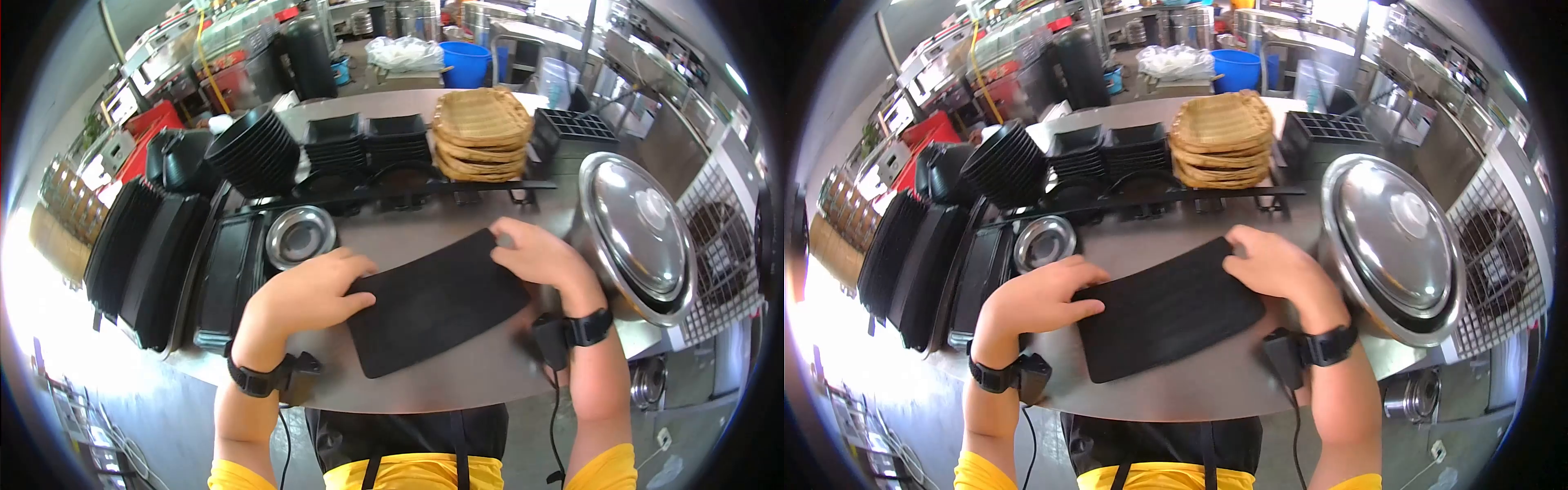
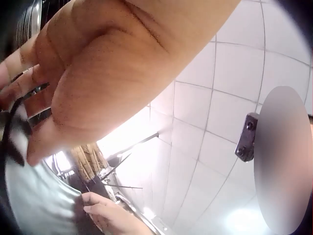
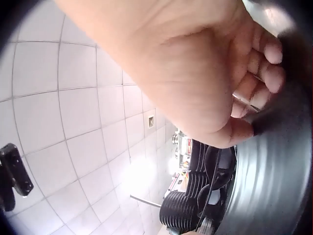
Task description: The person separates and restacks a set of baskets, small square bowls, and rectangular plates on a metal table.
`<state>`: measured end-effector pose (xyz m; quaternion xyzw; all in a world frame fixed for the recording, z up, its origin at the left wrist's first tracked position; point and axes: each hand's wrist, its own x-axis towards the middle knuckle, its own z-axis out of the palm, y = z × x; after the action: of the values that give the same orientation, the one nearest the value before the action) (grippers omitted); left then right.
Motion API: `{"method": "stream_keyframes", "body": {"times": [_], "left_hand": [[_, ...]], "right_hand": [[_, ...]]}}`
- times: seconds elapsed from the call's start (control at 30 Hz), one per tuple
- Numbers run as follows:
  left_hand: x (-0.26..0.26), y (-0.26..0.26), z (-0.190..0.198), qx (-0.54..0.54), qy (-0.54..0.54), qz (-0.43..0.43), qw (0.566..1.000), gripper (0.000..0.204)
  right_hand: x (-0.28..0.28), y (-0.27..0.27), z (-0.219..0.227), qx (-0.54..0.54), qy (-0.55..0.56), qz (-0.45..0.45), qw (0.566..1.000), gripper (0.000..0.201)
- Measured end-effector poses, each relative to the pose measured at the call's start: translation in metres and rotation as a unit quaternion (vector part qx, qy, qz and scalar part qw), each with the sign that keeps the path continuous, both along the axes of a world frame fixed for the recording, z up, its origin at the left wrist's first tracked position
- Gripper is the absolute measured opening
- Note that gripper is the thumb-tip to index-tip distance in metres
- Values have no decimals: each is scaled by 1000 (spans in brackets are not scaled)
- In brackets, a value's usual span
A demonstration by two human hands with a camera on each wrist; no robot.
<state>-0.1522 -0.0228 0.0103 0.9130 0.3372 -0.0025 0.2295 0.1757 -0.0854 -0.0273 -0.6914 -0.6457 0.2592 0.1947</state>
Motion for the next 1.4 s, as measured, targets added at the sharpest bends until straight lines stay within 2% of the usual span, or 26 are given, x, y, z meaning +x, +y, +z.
{"method": "stream_keyframes", "body": {"times": [0.07,0.13,0.17,0.23,0.33,0.4,0.47,0.6,0.67,0.73,0.9,0.97,1.0,1.07,1.1,1.13,1.17,1.2,1.27,1.37,1.4], "left_hand": [[-2,1,-5,10,-8,11,1000,39],[0,6,-11,12,-78,-9,997,35],[1,9,-14,12,-76,7,997,35],[5,13,-21,51,-144,52,987,30],[8,13,-25,61,-156,74,983,28],[10,10,-21,45,-146,75,985,28],[10,6,-20,53,-138,82,986,29],[8,5,-16,37,-102,83,991,33],[7,5,-14,40,-100,76,991,33],[6,5,-13,39,-92,83,992,33],[7,3,-15,64,-80,88,991,33],[5,3,-15,148,-108,44,982,34],[1,0,-10,158,-107,48,980,34],[-1,-22,18,281,10,61,958,35],[-10,-30,33,312,-13,53,949,34],[-25,-32,44,296,-52,58,952,36],[-39,-38,56,307,-46,98,946,38],[-57,-38,60,305,-16,143,941,49],[-85,-39,57,276,111,253,920,72],[-121,-41,34,113,153,265,945,99],[-123,-44,27,119,125,274,946,94]], "right_hand": [[7,3,0,-23,-49,30,998,39],[3,-1,-3,-11,48,-11,999,37],[-7,-4,9,-33,78,-27,996,36],[-11,-5,13,-4,30,-6,1000,33],[-11,-2,12,-3,-22,8,1000,31],[-7,-2,7,-11,-49,-7,999,30],[0,-1,-7,93,31,67,993,29],[-10,-1,5,92,36,41,994,29],[-13,1,8,94,8,-18,995,30],[-13,1,9,76,50,-44,995,31],[-8,4,0,83,49,31,995,31],[-9,5,-2,73,59,30,995,31],[-8,6,-1,58,63,18,996,31],[-6,7,-1,61,75,18,995,33],[-4,8,-3,70,87,25,993,33],[-3,7,-6,80,102,30,991,33],[-3,6,-6,82,113,27,990,33],[-4,6,-2,71,113,26,991,33],[-6,7,-3,62,122,20,990,33],[0,10,-14,107,116,50,986,33],[2,10,-15,107,119,37,986,33]]}}
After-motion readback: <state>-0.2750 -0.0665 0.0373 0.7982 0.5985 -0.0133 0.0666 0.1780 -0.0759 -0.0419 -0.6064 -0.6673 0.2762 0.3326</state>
